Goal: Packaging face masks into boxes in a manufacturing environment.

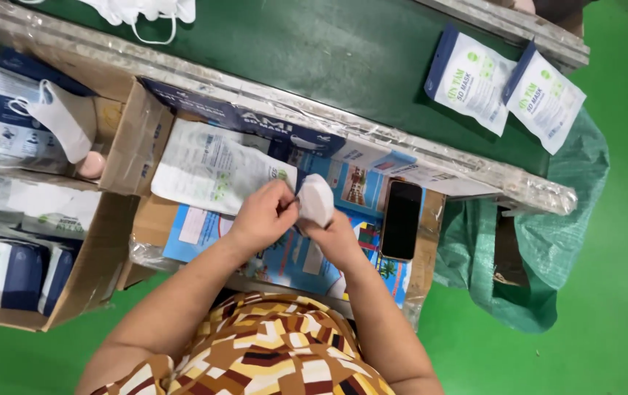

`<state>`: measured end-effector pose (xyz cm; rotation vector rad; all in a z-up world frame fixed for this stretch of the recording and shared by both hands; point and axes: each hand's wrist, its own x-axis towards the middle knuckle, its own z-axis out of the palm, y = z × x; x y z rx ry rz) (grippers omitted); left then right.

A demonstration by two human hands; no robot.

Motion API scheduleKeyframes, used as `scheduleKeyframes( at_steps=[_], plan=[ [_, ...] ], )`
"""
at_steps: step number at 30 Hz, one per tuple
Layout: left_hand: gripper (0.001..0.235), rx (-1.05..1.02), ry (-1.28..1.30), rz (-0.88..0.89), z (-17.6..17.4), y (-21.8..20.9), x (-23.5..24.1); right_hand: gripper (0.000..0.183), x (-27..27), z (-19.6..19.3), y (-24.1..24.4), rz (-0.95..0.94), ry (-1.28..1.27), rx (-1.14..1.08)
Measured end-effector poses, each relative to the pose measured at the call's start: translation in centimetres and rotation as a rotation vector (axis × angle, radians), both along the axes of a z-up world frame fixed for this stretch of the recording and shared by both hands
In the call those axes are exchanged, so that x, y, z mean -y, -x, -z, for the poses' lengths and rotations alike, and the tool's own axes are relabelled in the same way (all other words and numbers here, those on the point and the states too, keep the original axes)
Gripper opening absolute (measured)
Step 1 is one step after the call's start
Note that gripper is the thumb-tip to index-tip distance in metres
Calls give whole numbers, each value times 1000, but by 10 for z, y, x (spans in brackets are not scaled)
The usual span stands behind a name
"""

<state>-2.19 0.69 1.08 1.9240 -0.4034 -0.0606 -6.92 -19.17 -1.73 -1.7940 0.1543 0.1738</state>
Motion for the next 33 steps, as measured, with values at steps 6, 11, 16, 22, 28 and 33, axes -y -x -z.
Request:
scheduleKeyframes(
  at_steps=[6,11,16,22,28,33],
  plan=[
    [42,527,4,-57,-90,-10,-16,28,5,15,17,-161,-8,-62],
    [19,183,-42,39,-22,-17,-29,31,-1,-25,12,-160,-128,-136],
    [10,368,-34,70,-27,-5,-15,23,12,12,20,-315,-116,-170],
    [14,355,-180,-49,-22,-3,-14,28,-6,-31,17,-406,296,82],
    [21,147,-124,292,-48,-2,-36,21,-4,-46,24,-267,420,278],
    [20,118,-170,254,-64,6,-42,36,-19,-79,17,-139,-86,262]
  ],
)
